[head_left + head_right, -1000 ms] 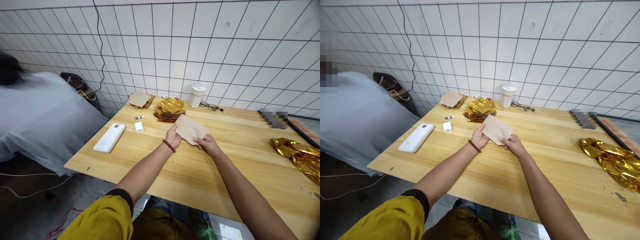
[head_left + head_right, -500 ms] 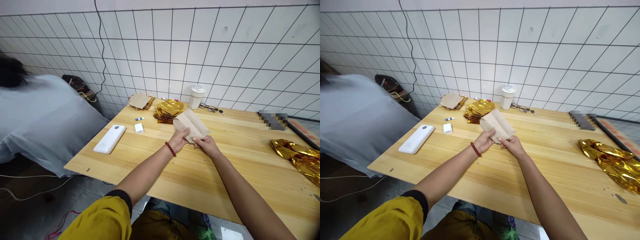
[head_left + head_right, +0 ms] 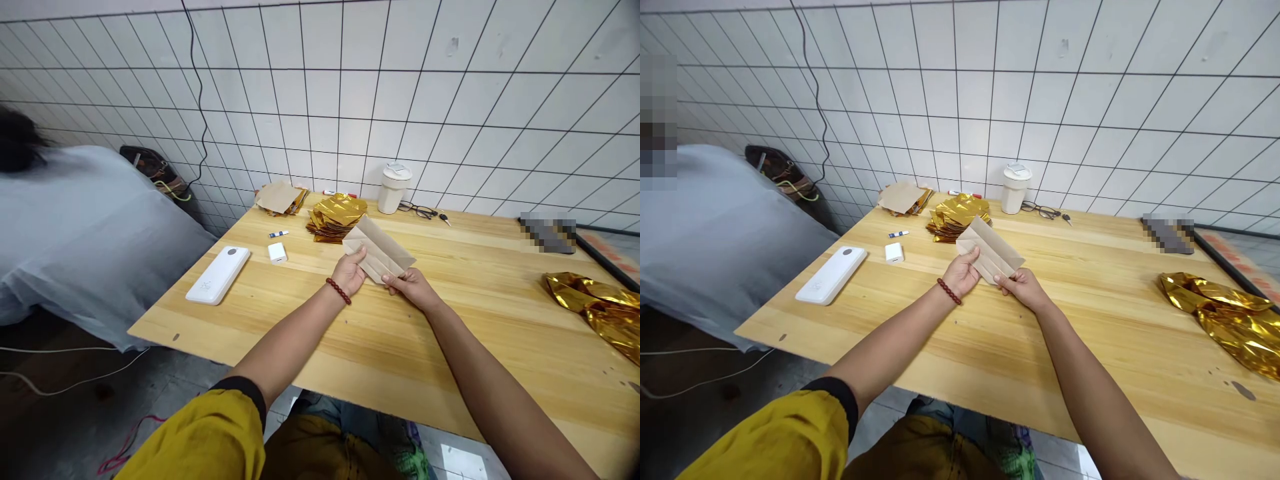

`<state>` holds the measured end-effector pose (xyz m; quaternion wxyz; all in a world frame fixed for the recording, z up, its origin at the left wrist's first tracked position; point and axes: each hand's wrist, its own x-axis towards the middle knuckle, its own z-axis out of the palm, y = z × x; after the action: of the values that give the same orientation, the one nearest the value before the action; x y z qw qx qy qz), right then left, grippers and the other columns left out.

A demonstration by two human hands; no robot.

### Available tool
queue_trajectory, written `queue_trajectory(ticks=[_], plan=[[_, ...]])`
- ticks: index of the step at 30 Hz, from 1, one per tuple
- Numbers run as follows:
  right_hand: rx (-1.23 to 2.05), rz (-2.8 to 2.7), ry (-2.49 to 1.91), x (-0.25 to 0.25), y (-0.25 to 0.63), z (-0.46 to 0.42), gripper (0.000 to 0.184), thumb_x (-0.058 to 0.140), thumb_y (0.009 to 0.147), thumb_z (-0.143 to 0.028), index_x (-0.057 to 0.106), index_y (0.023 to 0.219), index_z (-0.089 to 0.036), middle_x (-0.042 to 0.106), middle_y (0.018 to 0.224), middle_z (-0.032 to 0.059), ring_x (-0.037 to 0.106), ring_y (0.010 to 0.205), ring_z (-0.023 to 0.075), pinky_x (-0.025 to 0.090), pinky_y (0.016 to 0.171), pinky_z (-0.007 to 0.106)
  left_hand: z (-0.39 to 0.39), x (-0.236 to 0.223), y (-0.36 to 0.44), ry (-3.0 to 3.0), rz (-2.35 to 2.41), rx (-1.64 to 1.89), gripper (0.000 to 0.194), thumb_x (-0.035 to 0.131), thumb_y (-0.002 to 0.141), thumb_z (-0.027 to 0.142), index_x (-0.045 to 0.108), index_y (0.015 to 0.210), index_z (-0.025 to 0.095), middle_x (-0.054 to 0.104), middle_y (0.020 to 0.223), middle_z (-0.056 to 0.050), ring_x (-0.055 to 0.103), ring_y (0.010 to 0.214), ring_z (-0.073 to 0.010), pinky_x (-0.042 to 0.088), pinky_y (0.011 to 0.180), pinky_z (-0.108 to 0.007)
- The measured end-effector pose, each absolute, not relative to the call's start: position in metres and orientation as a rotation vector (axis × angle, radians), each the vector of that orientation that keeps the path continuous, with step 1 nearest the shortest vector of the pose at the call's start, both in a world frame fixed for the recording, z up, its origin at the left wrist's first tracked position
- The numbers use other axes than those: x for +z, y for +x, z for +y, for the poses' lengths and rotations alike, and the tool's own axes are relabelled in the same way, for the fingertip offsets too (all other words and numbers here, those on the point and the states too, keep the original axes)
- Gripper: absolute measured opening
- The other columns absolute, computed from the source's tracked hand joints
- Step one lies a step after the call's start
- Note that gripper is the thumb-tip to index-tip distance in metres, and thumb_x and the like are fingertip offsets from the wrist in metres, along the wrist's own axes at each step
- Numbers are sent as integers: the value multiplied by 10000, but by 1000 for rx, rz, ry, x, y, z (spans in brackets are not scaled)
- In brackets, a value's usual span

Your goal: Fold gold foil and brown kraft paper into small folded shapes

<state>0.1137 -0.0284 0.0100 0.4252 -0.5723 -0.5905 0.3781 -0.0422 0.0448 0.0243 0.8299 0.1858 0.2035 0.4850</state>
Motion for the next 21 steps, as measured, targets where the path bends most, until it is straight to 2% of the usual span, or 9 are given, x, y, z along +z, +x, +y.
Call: queue_trajectory(ticks=[5,12,17,21], plan=[[988,-1458,-1410,10,114,-29,496,728,668,-610,612,461,-175,587,483,27,491,497,124,359,525,259,55,27,-47,251,492,1030,172,528,907,163,668,992,112,732,936,-93,686,944,-183,477,1030,-383],[944,-1466,-1401,13,110,-31,494,725,671,-607,602,487,-165,559,496,10,460,502,110,340,513,248,59,24,-51,211,494,1030,217,515,927,237,666,1026,117,731,982,-95,670,1028,-194,463,1056,-388],[908,-1453,-1356,19,105,-30,452,737,649,-616,653,647,-172,605,582,11,516,579,146,379,528,254,59,24,-50,239,476,1022,241,531,919,255,659,1079,128,730,1019,-104,670,1039,-210,468,1048,-423],[890,-1435,-1476,17,107,-28,514,712,633,-671,621,560,-170,592,545,26,492,531,136,372,504,256,59,26,-50,219,495,1019,259,519,929,280,660,1077,121,733,988,-107,678,1010,-205,477,1035,-414]])
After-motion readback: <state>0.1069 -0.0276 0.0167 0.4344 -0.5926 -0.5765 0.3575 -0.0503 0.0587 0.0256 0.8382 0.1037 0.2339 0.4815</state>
